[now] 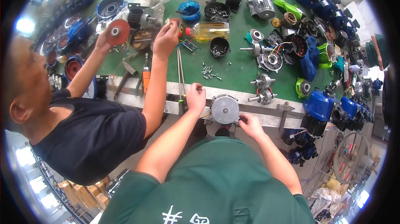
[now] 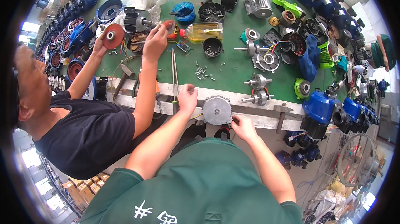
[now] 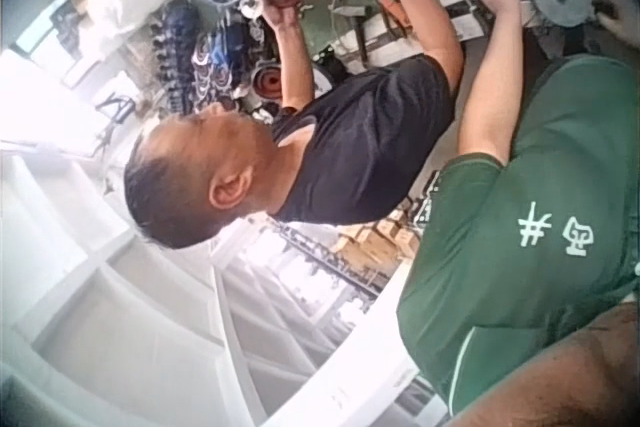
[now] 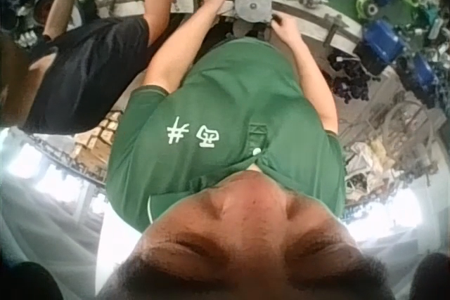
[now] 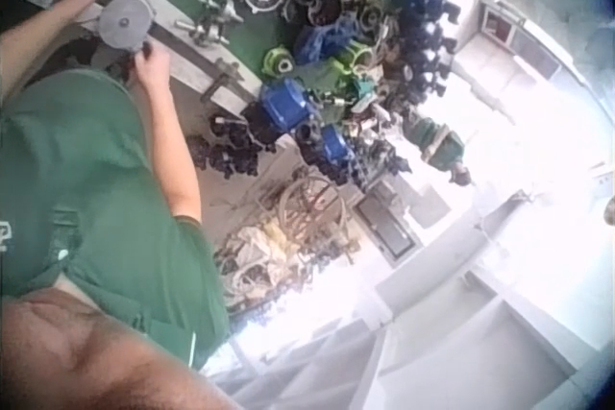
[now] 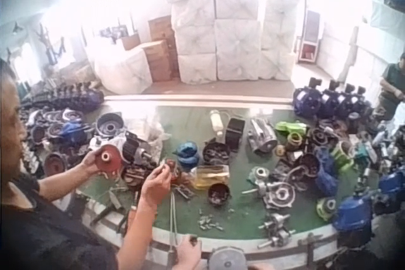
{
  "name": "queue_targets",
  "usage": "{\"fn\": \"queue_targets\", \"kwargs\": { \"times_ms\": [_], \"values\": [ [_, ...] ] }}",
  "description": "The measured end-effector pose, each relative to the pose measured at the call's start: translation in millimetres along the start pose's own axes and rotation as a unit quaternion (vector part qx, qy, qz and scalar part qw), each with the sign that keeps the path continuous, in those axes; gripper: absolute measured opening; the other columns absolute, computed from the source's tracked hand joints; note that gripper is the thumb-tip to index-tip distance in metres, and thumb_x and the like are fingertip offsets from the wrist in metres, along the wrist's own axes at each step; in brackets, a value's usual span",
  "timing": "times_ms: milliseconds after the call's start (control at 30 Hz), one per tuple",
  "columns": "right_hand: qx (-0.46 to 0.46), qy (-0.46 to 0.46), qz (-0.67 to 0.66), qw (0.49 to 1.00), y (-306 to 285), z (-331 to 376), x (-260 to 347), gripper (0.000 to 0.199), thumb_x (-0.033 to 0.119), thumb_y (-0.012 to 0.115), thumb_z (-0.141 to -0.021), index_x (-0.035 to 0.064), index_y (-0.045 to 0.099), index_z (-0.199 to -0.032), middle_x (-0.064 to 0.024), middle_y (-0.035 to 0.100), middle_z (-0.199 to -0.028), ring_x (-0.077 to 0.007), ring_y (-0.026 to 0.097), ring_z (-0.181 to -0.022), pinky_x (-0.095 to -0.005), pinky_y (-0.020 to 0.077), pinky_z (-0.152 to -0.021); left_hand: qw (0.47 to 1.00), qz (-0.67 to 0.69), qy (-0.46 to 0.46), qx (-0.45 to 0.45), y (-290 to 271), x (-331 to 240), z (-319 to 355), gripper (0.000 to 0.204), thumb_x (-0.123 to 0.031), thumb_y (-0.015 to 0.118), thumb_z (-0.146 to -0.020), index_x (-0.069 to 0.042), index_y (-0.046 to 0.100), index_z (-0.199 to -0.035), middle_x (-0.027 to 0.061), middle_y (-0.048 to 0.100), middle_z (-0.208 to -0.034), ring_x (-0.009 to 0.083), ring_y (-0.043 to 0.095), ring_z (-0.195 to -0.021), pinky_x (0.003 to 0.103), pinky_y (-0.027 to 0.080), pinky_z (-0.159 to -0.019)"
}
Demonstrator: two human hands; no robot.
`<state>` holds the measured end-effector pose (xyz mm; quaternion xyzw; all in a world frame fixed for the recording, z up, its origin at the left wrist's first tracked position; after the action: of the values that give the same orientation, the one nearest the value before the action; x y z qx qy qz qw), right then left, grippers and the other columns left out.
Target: Manually assembling and testing various mechanical motor and pump components on a workshop table.
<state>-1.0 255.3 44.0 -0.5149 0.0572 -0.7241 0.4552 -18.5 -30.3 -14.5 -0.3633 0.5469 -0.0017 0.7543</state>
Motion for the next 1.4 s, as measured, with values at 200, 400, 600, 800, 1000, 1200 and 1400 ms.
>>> {"fn": "queue_targets", "kwargs": {
  "times_ms": [200, 400, 600, 800, 1000, 1200, 1400],
  "values": [
    [-0.01, 0.065, -0.066, 0.996, -4, 15, -13, 0.034, 0.015, 0.068, -0.087, -0.0017, 0.068, -0.117, -0.0164, 0.074, -0.103, -0.024, 0.072, -0.097, -0.0343, 0.0553, -0.089, 0.982, -0.178, -0.001, 0.063, 24, -7, -40, 0.025, -0.014, 0.072, -0.084, -0.009, 0.063, -0.107, 0.0123, 0.06, -0.107, 0.0313, 0.064, -0.099, 0.043, 0.053, -0.083],
    [-0.021, 0.154, -0.176, 0.972, -5, 21, -42, 0.035, 0.014, 0.068, -0.089, -0.004, 0.066, -0.118, -0.0129, 0.073, -0.102, -0.0183, 0.07, -0.093, -0.0318, 0.0544, -0.086, 0.963, -0.241, 0.067, 0.098, 29, -8, -51, 0.021, -0.015, 0.071, -0.085, -0.012, 0.064, -0.105, 0.0107, 0.06, -0.105, 0.0317, 0.062, -0.103, 0.045, 0.053, -0.085],
    [-0.058, 0.144, -0.288, 0.945, -17, -7, -24, 0.027, 0.007, 0.064, -0.093, -0.0071, 0.063, -0.116, -0.0098, 0.072, -0.095, -0.0134, 0.068, -0.085, -0.0288, 0.0544, -0.08, 0.946, -0.268, 0.15, 0.106, 21, -9, -56, 0.012, -0.015, 0.069, -0.086, -0.01, 0.064, -0.095, 0.0113, 0.059, -0.1, 0.0319, 0.062, -0.1, 0.045, 0.053, -0.084],
    [-0.067, 0.096, -0.302, 0.946, -32, -55, 41, 0.027, 0.009, 0.066, -0.093, -0.0066, 0.065, -0.115, -0.0103, 0.073, -0.094, -0.0131, 0.069, -0.085, -0.0279, 0.0552, -0.078, 0.953, -0.246, 0.1, 0.143, 11, 6, -53, 0.012, -0.017, 0.069, -0.086, -0.009, 0.063, -0.093, 0.0113, 0.06, -0.102, 0.0323, 0.062, -0.1, 0.046, 0.052, -0.084],
    [-0.046, 0.047, -0.175, 0.982, -35, -86, 90, 0.029, 0.013, 0.069, -0.089, -0.0035, 0.068, -0.114, -0.0133, 0.075, -0.101, -0.0164, 0.07, -0.092, -0.0304, 0.0551, -0.085, 0.966, -0.196, 0.105, 0.134, 9, -2, -52, 0.023, -0.014, 0.072, -0.084, -0.011, 0.062, -0.105, 0.0104, 0.059, -0.104, 0.032, 0.064, -0.097, 0.044, 0.053, -0.083],
    [-0.02, 0.057, -0.135, 0.989, -22, -96, 93, 0.031, 0.016, 0.069, -0.088, -0.0019, 0.069, -0.114, -0.0136, 0.074, -0.102, -0.0185, 0.071, -0.094, -0.0316, 0.0547, -0.086, 0.96, -0.216, 0.115, 0.136, 17, 1, -58, 0.026, -0.014, 0.071, -0.085, -0.011, 0.06, -0.109, 0.0098, 0.059, -0.106, 0.0326, 0.065, -0.096, 0.045, 0.054, -0.082],
    [-0.022, 0.065, -0.139, 0.988, -19, -98, 86, 0.032, 0.016, 0.07, -0.087, -0.0021, 0.069, -0.114, -0.0135, 0.074, -0.101, -0.0183, 0.07, -0.092, -0.0315, 0.0548, -0.085, 0.978, -0.182, 0.05, 0.083, 20, 0, -64, 0.019, -0.014, 0.066, -0.088, -0.01, 0.059, -0.105, 0.0122, 0.058, -0.108, 0.0347, 0.064, -0.1, 0.047, 0.055, -0.082]
  ]
}}
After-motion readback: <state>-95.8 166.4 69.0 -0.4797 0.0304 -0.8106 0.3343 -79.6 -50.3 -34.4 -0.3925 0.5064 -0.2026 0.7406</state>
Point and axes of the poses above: each hand's wrist, its own z-axis away from the middle knuckle, its own y-axis out of the palm, x = y × z, the point moved 3 cm from there along -z, towards the middle knuckle
